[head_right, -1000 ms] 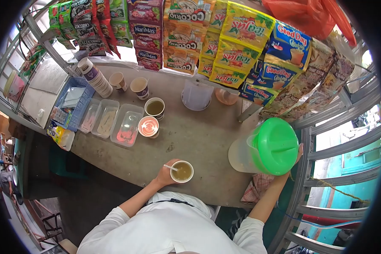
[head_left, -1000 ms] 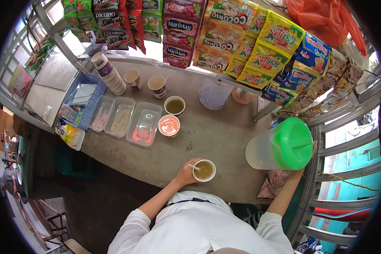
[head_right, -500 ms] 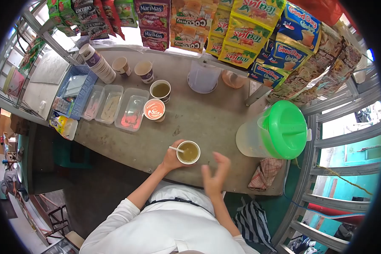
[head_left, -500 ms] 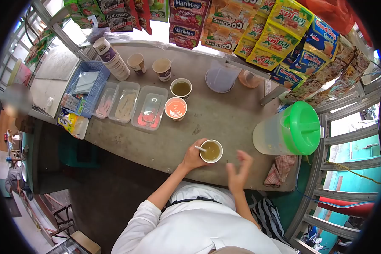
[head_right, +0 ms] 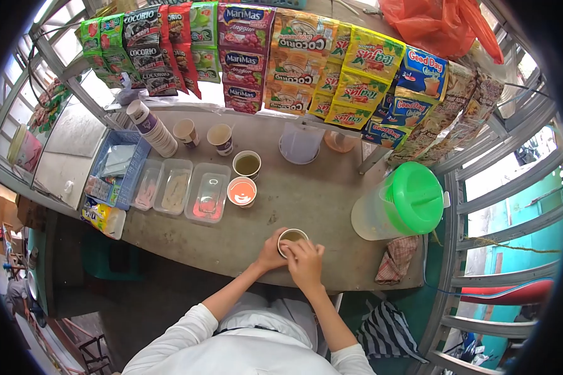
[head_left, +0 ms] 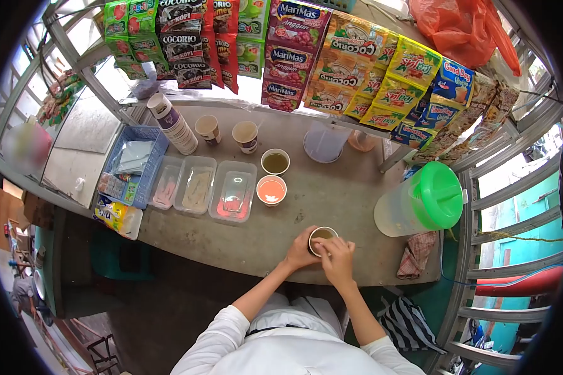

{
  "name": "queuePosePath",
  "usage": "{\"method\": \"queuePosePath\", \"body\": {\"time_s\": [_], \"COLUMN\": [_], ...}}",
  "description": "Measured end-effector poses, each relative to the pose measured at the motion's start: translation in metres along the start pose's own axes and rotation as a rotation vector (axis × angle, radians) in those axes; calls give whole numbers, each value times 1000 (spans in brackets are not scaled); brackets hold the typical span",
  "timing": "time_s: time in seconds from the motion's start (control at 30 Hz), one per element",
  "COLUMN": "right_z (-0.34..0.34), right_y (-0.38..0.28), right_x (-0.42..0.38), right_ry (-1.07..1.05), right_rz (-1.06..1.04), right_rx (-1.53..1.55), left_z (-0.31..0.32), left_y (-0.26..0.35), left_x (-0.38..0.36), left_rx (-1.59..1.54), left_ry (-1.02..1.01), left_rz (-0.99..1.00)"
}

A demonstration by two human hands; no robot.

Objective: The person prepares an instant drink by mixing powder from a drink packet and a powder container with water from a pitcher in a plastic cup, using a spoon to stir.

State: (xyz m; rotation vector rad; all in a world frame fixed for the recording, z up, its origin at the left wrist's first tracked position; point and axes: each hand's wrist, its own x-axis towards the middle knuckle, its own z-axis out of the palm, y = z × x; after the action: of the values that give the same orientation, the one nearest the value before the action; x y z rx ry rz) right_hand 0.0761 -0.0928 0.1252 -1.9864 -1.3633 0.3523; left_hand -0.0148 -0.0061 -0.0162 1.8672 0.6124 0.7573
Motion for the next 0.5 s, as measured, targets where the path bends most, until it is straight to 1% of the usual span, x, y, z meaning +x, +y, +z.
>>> {"method": "queuePosePath", "body": {"time_s": [0.07, 0.1, 0.17, 0.2, 0.27, 0.33, 0.43, 0.5], "right_z": [-6, -7, -5, -3, -8, -10, -16, -21], "right_y": [5, 8, 19, 22, 14, 10, 13, 21], "right_x": [-7, -17, -29, -30, -28, -28, -27, -24], "right_ry": [66, 93, 149, 180, 160, 144, 118, 117], "right_rz": [77, 126, 137, 138, 186, 232, 230, 58], "right_rx": [135, 203, 276, 316, 387, 448, 393, 225], "left_z": [-4, -4, -6, -8, -6, -5, -5, -6], "left_y": [12, 14, 12, 11, 9, 8, 9, 13], "left_x": [4, 3, 4, 4, 6, 4, 7, 11], "left_rx": [-17, -32, -54, -81, -142, -115, -104, -78], "left_ry": [38, 12, -40, -47, -53, -54, -42, -47], "left_rz": [16, -15, -83, -76, -55, -59, -44, -22]}}
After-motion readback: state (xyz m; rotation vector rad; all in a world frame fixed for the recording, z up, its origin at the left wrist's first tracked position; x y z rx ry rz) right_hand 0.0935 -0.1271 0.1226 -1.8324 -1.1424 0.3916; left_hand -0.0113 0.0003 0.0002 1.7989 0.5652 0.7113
